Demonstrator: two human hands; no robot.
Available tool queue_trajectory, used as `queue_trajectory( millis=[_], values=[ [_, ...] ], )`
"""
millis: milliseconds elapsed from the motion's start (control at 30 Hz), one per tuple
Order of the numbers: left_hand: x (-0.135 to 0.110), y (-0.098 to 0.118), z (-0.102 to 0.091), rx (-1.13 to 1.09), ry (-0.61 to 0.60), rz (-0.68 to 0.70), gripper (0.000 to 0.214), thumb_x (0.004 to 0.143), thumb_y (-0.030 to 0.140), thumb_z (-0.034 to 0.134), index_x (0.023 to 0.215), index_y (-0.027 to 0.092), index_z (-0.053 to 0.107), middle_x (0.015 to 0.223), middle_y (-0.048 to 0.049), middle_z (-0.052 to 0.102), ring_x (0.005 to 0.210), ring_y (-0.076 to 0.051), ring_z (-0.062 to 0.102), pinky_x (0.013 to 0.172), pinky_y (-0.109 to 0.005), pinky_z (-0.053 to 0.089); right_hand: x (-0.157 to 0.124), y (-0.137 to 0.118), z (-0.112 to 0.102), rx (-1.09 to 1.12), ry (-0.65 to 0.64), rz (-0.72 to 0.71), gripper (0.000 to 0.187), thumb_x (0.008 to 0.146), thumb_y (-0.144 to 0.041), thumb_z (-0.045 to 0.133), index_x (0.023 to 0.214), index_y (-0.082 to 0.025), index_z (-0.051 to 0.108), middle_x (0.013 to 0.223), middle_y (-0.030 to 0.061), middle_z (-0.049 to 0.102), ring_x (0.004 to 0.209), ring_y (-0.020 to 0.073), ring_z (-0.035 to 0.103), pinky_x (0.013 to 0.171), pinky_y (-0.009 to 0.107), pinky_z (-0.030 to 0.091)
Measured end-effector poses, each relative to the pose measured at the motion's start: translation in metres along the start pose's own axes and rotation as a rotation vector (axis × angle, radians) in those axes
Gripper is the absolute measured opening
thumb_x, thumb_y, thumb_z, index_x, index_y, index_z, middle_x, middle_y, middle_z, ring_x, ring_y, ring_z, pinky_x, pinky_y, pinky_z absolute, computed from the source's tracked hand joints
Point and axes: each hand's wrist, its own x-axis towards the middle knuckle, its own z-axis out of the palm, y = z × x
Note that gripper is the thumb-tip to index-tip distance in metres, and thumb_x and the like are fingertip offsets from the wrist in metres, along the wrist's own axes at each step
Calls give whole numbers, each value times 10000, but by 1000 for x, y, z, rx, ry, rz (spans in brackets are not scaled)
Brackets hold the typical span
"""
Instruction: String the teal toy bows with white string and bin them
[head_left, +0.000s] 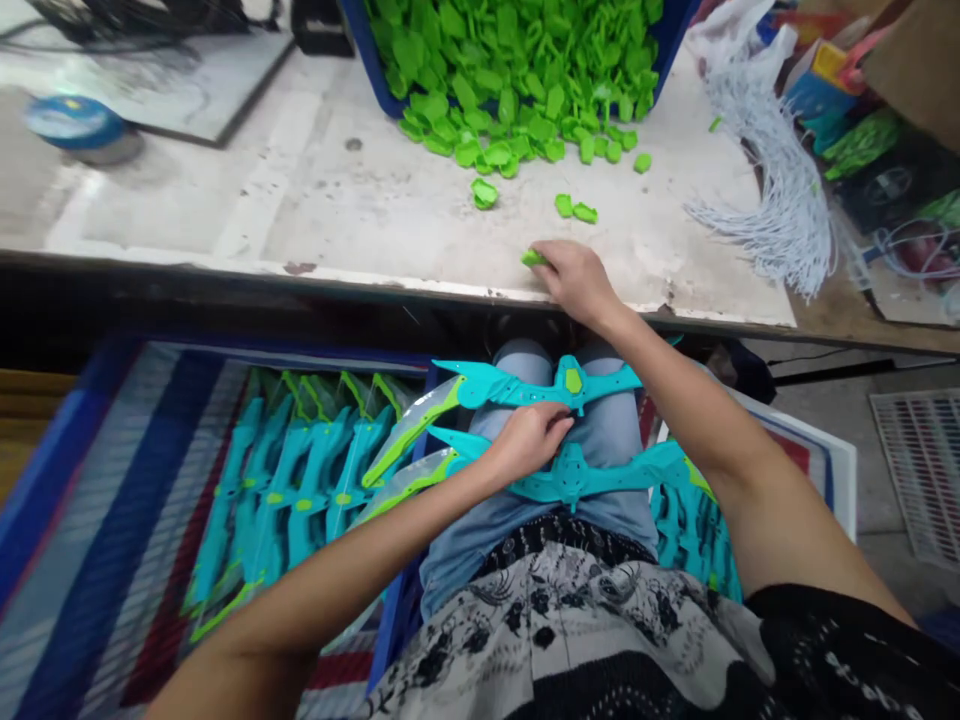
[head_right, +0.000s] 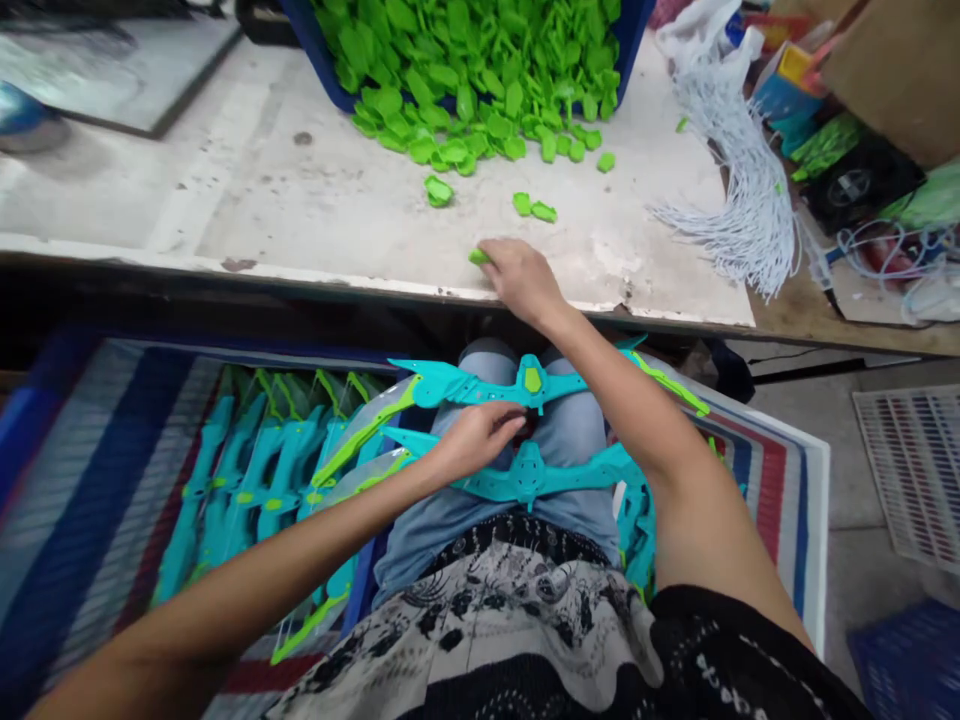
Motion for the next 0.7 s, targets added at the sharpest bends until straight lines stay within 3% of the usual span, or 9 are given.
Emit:
queue_trajectory(
  millis=[67, 167, 233, 333, 433, 567, 700],
  values=[
    [-9, -5, 8, -48, -215, -78, 260, 870, 288, 507, 1023, 161, 674, 952, -86, 716, 900, -230, 654, 791, -301, 488, -60, -8, -7, 249, 16, 93, 254, 896, -319, 541, 1074, -166, 640, 943, 50, 693, 893, 191, 636, 820, 311, 481],
    [-8, -11, 18, -128, -446, -136, 270, 842, 326, 516, 953, 140, 677, 899, -76, 708, 820, -218, 632, 711, -280, 461, -157, -25, -9, 586, -75, 393, 330, 841, -432, 588, 1046, -177, 630, 747, 18, 698, 651, 155, 644, 648, 268, 499],
    [-4, -11, 21, -191, -496, -179, 275, 820, 352, 520, 881, 130, 670, 805, -53, 679, 730, -192, 589, 637, -263, 424, -213, -38, -1, 760, -154, 622, 386, 819, -478, 582, 1052, -172, 612, 641, 5, 678, 521, 142, 606, 549, 258, 485],
    [-2, -8, 26, -266, -426, -247, 258, 773, 373, 557, 812, 131, 639, 697, -16, 601, 647, -154, 508, 563, -243, 363, -268, -57, 18, 881, -105, 851, 424, 783, -498, 594, 1041, -162, 609, 605, 8, 671, 477, 134, 585, 507, 250, 470],
    [-2, -4, 32, -368, -373, -312, 265, 756, 395, 574, 789, 135, 612, 645, 10, 522, 594, -126, 434, 531, -236, 330, -285, -73, 35, 956, 8, 963, 464, 753, -487, 614, 1079, -158, 589, 584, -6, 661, 463, 130, 575, 505, 250, 468],
    [1, -4, 40, -484, -329, -369, 250, 766, 388, 571, 780, 140, 596, 632, 21, 487, 573, -109, 392, 519, -228, 324, -279, -84, 46, 958, 109, 1043, 463, 762, -426, 595, 1147, -173, 545, 580, -20, 660, 449, 135, 565, 498, 255, 469],
    [5, -7, 40, -509, -317, -393, 252, 793, 390, 553, 746, 144, 584, 615, 25, 470, 555, -102, 375, 506, -225, 311, -271, -85, 47, 897, 90, 1092, 434, 797, -376, 550, 1189, -192, 526, 590, -20, 658, 435, 143, 555, 471, 263, 464]
  ],
)
